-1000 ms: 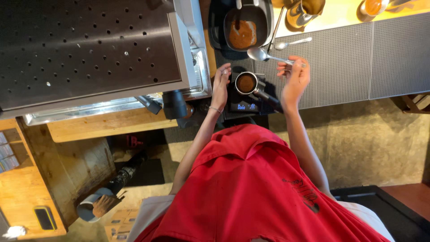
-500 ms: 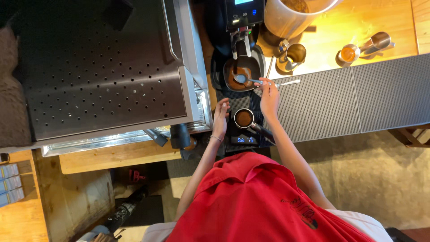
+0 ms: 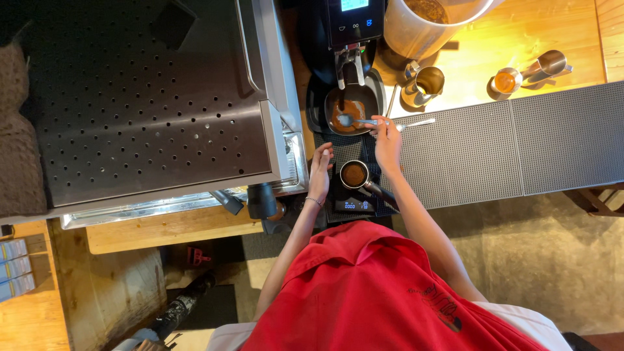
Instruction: The person prepares espresso by placing a portafilter on a scale, grinding coffee beans into it, and leveling the grounds with a spoon. They then tamp the coffee, wipe the portafilter, and lock it into the espresso machine. This process is repeated for a second dose.
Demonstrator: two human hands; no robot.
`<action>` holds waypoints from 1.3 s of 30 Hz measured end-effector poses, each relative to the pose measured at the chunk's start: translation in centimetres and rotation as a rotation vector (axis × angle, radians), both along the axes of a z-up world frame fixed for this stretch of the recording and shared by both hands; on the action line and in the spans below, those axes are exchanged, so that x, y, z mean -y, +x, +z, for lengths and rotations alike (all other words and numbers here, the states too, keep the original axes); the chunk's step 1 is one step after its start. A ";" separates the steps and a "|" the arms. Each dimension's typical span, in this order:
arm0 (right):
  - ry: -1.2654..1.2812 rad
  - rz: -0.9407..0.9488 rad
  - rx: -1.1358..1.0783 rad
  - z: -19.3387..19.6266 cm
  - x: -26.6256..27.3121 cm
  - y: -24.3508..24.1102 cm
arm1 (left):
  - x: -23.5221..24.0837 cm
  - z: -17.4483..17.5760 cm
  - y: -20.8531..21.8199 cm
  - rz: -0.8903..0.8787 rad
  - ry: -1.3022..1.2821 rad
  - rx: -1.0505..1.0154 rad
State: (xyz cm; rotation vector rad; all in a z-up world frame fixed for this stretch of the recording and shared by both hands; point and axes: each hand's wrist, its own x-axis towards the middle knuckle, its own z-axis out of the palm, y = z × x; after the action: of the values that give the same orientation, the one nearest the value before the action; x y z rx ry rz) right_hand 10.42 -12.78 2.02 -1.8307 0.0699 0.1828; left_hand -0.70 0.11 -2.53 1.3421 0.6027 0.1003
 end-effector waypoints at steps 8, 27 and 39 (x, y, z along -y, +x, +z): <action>0.112 -0.079 -0.013 1.6 0.9 -0.7 | 0.0 0.2 -0.2 -0.008 -0.002 0.007; -0.032 0.142 0.416 5.6 7.4 -9.1 | 1.3 -1.1 -2.2 -0.010 -0.056 0.079; 0.123 0.031 0.435 4.7 6.2 -8.8 | 1.1 -1.8 -2.9 -0.035 -0.052 0.058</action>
State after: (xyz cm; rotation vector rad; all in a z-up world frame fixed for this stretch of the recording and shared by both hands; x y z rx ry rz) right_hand 1.62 -18.98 6.76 -1.7126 -0.2693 -0.1882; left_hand -3.56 -0.99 -4.34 1.2948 0.5299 0.0945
